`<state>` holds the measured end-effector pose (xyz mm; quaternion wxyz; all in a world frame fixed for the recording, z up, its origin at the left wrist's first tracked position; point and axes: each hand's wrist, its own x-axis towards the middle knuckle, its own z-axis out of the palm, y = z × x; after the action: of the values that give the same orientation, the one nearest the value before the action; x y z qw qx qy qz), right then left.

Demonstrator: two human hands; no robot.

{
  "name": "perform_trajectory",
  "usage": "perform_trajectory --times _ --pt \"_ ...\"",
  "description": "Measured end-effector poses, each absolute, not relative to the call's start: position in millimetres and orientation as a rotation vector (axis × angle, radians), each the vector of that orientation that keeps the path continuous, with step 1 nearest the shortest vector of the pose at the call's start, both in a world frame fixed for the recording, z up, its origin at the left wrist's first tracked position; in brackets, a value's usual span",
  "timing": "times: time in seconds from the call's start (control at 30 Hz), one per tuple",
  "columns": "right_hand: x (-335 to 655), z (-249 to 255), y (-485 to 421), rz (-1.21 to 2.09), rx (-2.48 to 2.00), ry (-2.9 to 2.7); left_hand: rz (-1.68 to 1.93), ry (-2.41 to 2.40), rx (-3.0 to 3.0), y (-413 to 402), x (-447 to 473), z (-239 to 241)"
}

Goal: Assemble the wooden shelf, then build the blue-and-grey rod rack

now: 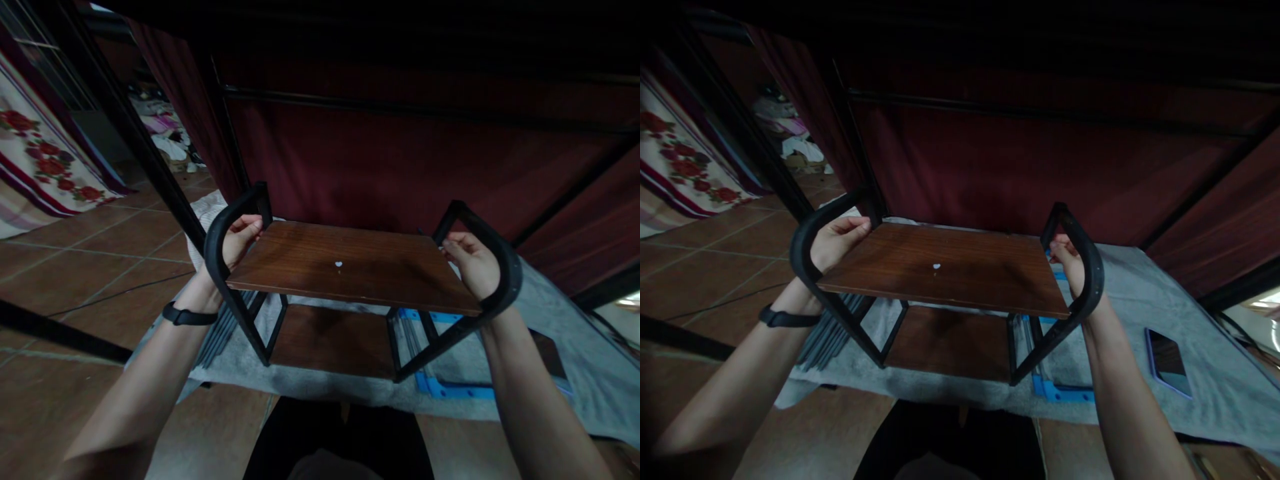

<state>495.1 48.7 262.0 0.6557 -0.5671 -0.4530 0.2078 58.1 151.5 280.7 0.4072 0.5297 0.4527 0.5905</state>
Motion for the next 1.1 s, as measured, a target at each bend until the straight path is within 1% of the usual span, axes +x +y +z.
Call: perform_trajectory --times 0.17,0.43,0.57,0.77,1.1 --pt "497 260 47 0.626 -1.254 -0.947 1.509 1.091 1.239 155 60 281" --pt "499 261 48 0.407 -1.328 -1.137 1.464 1.1 1.296 155 56 280" --pt "500 264 50 0.429 -1.351 -1.131 1.507 1.115 1.286 155 58 280" --pt "497 262 45 0.557 -1.321 -1.02 1.523 1.09 1.235 152 61 281" --pt "480 277 39 0.546 -1.377 -1.012 1.486 1.175 1.335 156 54 274"
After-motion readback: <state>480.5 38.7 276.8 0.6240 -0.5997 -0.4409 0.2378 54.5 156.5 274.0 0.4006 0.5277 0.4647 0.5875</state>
